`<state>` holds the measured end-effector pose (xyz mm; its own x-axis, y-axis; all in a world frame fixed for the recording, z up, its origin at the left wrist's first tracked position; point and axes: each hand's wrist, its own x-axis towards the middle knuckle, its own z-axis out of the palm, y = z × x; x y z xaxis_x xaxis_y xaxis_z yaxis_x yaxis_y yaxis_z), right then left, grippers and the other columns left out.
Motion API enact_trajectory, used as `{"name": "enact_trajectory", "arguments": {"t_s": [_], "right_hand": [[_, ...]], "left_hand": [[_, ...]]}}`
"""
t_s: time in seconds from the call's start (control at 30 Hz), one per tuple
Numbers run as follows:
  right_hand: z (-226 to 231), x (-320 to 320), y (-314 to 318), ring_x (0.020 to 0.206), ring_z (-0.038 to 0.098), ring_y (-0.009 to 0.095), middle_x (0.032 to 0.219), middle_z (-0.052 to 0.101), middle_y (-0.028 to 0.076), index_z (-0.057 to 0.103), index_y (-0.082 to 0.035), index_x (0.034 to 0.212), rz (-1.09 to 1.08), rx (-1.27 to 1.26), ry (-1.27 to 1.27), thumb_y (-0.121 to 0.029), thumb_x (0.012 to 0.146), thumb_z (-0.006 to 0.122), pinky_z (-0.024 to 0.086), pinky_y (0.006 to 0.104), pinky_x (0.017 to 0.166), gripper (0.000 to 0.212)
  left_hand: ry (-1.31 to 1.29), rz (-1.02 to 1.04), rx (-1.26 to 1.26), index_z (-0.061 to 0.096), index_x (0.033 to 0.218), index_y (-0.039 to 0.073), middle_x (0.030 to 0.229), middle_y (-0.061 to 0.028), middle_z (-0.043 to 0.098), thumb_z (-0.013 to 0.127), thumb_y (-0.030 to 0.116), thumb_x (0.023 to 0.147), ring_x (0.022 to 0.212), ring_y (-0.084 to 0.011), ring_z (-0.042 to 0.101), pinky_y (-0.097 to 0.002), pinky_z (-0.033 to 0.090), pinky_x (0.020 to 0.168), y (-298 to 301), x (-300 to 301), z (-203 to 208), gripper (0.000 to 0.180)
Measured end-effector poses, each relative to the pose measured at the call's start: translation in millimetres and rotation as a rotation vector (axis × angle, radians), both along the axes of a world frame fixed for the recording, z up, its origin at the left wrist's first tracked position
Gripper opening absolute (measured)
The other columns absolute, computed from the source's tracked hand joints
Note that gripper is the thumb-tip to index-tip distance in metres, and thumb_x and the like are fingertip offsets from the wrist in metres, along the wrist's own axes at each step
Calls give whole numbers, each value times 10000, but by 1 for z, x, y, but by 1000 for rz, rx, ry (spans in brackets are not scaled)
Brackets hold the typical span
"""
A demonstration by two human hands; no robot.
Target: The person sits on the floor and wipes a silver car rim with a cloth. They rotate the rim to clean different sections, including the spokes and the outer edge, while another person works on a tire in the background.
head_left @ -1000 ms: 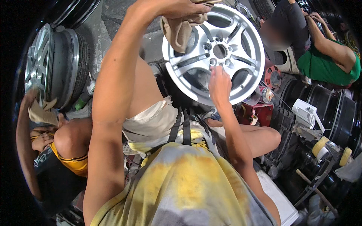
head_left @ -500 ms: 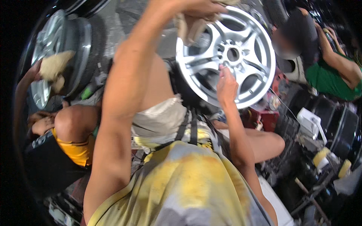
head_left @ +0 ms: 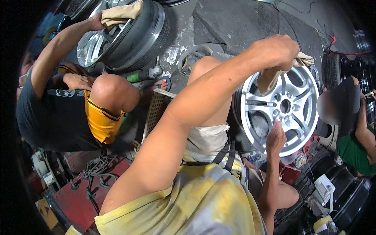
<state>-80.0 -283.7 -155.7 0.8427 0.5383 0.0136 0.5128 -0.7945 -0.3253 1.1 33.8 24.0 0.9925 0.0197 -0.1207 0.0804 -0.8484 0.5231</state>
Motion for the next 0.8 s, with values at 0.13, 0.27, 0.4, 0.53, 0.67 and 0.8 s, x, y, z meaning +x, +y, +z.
{"name": "enact_trajectory", "arguments": {"t_s": [0.13,0.27,0.4,0.53,0.67,0.8], "right_hand": [[-8,3,47,889,673,428,991,695,238,635,-13,1169,-78,209,-6,-47,987,511,523,511,751,223],[-10,-10,28,1016,686,400,1144,705,209,638,-19,1194,-49,222,-44,-50,1002,514,536,472,836,230],[-13,-10,8,917,690,400,978,700,207,642,-30,1153,34,171,-224,-21,973,537,532,478,783,209],[6,6,62,817,672,434,868,690,204,545,-47,922,-185,119,57,-28,934,568,518,484,731,32],[10,14,43,901,684,424,994,719,206,526,-29,936,-176,301,6,-8,929,550,522,464,768,32],[-29,31,25,947,683,414,1077,713,209,637,-6,1056,-189,130,-66,-6,950,547,526,482,790,139]], "left_hand": [[-71,-70,-76,721,1114,31,1056,-184,747,779,112,753,1008,-349,726,-437,588,873,-7,7,-4,375],[-88,-52,-167,662,1181,66,1079,-180,740,758,112,764,1014,-368,716,-465,578,870,-7,0,6,431],[-117,13,-165,657,1189,89,1081,-185,738,747,97,765,1007,-353,723,-468,591,852,-7,-2,5,434],[-90,-32,-121,665,1188,96,1062,-177,742,739,86,765,992,-335,730,-442,596,858,-12,3,-1,430],[-71,-38,-147,676,1171,90,1053,-169,746,733,83,766,987,-334,729,-435,594,849,-9,1,3,408],[-105,-52,-96,684,1173,75,1060,-175,744,730,84,776,990,-333,730,-429,595,851,-5,2,1,400]]}}
